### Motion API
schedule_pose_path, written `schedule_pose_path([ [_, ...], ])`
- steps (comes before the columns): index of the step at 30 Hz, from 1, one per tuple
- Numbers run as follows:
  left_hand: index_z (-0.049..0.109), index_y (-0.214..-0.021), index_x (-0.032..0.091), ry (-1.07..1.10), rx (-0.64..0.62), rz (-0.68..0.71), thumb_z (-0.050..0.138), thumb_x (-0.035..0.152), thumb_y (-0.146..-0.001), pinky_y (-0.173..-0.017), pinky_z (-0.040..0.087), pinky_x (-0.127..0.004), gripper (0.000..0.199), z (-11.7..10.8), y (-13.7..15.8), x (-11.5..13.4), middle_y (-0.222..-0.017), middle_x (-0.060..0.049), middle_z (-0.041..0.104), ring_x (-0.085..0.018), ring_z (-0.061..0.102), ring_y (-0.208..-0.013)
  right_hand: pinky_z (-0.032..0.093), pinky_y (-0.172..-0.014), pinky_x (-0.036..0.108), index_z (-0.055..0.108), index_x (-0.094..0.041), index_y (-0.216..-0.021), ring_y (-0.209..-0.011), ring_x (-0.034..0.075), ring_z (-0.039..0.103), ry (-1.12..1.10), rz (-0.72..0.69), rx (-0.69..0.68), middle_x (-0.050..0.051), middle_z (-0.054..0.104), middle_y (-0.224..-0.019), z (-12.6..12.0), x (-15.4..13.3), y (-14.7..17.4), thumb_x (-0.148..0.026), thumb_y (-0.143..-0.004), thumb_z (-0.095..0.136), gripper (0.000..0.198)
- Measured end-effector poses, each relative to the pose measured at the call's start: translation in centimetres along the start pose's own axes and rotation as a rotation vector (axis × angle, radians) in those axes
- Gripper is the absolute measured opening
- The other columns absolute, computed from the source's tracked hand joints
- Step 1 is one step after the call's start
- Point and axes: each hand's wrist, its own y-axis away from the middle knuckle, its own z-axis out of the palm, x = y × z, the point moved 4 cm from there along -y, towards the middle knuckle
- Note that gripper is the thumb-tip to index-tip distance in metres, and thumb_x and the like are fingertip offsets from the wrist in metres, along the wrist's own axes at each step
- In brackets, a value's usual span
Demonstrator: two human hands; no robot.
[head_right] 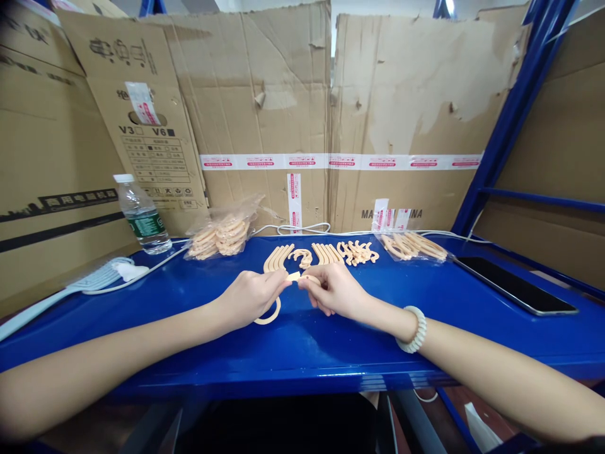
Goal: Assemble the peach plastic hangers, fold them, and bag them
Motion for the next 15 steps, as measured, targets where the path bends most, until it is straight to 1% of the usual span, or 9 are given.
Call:
schedule_pose_path([
  [5, 0.051, -0.08, 0.014, 0.048, -0.015, -0.03, 0.027, 0.03, -0.1, -0.043, 0.031, -0.02, 0.035, -0.15, -0.04, -0.02, -0.056, -0.003, 0.06, -0.016, 0.06, -0.049, 0.038, -0.038, 0.018, 0.05, -0.018, -0.064, -0.033, 0.006, 0.047, 0.026, -0.042, 0.037, -0.004, 0.053, -0.047, -0.1, -0.18, 0.13, -0.045, -0.091, 0.048, 0.038],
  [8, 0.052, -0.082, 0.014, 0.056, -0.013, -0.054, 0.025, 0.032, -0.1, -0.042, 0.031, -0.021, 0.037, -0.25, -0.07, -0.01, -0.058, -0.003, 0.061, -0.016, 0.061, -0.049, 0.038, -0.038, 0.018, 0.05, -0.018, -0.063, -0.033, 0.006, 0.047, 0.042, -0.069, 0.052, -0.005, 0.052, -0.045, -0.13, -0.33, 0.21, -0.045, -0.091, 0.048, 0.039],
  [12, 0.054, -0.083, 0.013, 0.079, -0.045, -0.082, 0.023, 0.032, -0.101, -0.044, 0.031, -0.022, 0.04, -0.27, -0.19, 0.02, -0.06, -0.004, 0.063, -0.016, 0.061, -0.051, 0.038, -0.039, 0.018, 0.051, -0.018, -0.065, -0.033, 0.007, 0.048, 0.059, -0.085, 0.066, -0.005, 0.052, -0.046, -0.2, -0.46, 0.31, -0.046, -0.092, 0.046, 0.039],
  [14, 0.055, -0.083, 0.013, 0.112, -0.07, -0.109, 0.025, 0.032, -0.1, -0.045, 0.031, -0.022, 0.04, -0.2, -0.27, -0.04, -0.061, -0.004, 0.063, -0.015, 0.06, -0.051, 0.037, -0.041, 0.019, 0.051, -0.018, -0.064, -0.034, 0.007, 0.046, 0.11, -0.117, 0.077, -0.005, 0.049, -0.044, -0.18, -0.7, 0.43, -0.044, -0.094, 0.043, 0.041],
  [15, 0.056, -0.082, 0.013, 0.145, -0.086, -0.14, 0.026, 0.032, -0.1, -0.045, 0.031, -0.022, 0.04, -0.11, -0.3, -0.15, -0.061, -0.004, 0.062, -0.015, 0.058, -0.05, 0.037, -0.042, 0.02, 0.051, -0.018, -0.063, -0.035, 0.007, 0.046, 0.16, -0.158, 0.092, -0.004, 0.05, -0.045, -0.15, -0.94, 0.52, -0.043, -0.094, 0.043, 0.041],
])
